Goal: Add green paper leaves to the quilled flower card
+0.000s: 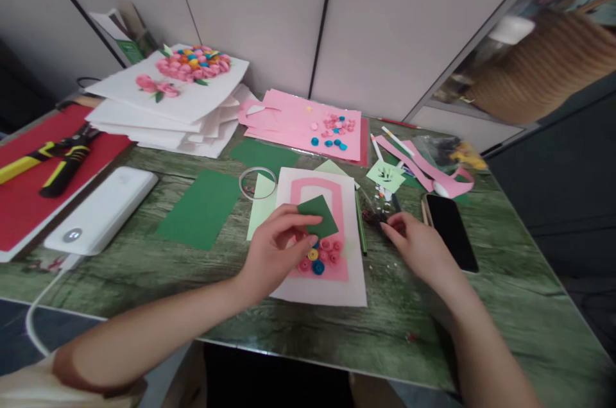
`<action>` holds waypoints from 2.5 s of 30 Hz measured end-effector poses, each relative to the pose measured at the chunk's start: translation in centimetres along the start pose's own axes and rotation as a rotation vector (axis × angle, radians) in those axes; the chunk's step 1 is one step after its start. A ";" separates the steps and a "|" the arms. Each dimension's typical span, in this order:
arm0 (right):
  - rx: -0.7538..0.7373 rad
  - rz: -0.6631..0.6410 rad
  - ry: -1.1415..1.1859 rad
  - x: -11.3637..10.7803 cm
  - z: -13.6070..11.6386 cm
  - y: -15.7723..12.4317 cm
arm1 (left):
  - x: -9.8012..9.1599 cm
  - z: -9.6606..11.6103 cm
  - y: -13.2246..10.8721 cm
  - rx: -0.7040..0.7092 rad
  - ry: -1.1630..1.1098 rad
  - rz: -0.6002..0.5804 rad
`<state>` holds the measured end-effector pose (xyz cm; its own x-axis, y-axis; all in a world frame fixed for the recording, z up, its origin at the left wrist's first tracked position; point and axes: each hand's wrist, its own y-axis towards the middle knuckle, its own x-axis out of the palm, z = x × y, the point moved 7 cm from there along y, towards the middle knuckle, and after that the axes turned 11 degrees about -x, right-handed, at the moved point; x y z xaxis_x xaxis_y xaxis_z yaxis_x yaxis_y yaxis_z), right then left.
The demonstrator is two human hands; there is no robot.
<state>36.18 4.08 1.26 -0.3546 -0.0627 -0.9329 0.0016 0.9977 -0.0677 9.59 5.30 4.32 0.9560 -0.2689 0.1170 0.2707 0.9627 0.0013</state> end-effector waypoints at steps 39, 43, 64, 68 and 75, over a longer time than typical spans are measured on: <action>-0.276 -0.383 0.836 2.8 -13.0 -5.5 | 0.5 -1.3 -0.5 -0.080 -0.080 0.006; -0.271 -0.358 0.817 2.7 -12.9 -5.5 | 0.5 -1.3 -0.5 -0.070 -0.087 0.013; -0.270 -0.375 0.843 2.8 -13.0 -5.6 | 0.7 -1.7 -0.5 -0.111 -0.125 -0.008; -0.248 -0.369 0.848 2.8 -12.9 -5.6 | 0.6 -1.7 -0.6 -0.094 -0.130 0.003; -0.245 -0.369 0.837 2.8 -13.0 -5.5 | 0.8 -1.7 -0.5 -0.086 -0.165 -0.017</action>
<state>22.99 -1.24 3.66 -0.8491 -0.4317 -0.3044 -0.4075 0.9020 -0.1427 10.38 4.54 2.73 0.9217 -0.2699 0.2788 0.3021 0.9500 -0.0790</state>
